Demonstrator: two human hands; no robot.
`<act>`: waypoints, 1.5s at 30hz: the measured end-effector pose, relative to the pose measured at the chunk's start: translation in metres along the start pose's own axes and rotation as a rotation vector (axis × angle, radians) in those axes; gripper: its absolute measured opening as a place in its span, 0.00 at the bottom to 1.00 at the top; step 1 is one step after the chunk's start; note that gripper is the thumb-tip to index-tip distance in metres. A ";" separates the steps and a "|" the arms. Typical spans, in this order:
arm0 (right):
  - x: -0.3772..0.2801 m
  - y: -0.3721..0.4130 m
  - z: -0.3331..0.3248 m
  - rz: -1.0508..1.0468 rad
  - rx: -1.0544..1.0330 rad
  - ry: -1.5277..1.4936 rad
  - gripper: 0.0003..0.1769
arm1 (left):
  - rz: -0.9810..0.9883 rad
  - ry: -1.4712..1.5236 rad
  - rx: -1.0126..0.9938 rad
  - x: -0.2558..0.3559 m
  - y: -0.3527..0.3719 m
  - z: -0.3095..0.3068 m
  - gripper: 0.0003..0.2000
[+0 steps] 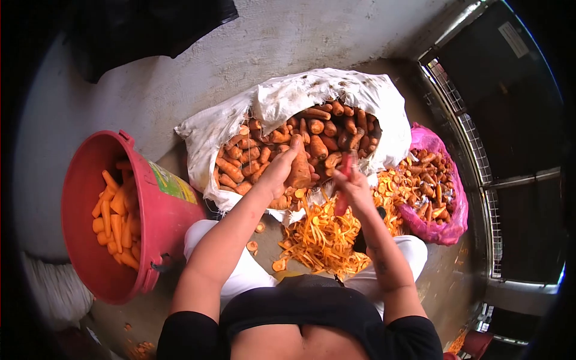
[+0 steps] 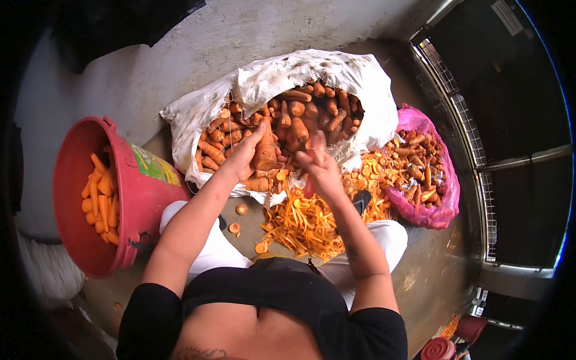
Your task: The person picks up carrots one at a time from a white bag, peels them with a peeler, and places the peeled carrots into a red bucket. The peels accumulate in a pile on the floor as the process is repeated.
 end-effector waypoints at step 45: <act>0.020 0.019 -0.006 -0.096 -0.084 0.269 0.22 | 1.253 -1.701 0.266 0.023 0.034 0.047 0.19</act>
Point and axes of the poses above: each hand's wrist, its own y-axis away from the middle knuckle, its own z-axis out of the palm, x = y × z, the point moved 7 cm from there along -y, towards the middle knuckle, and after that the axes turned 14 degrees about x, right-handed, at the moved point
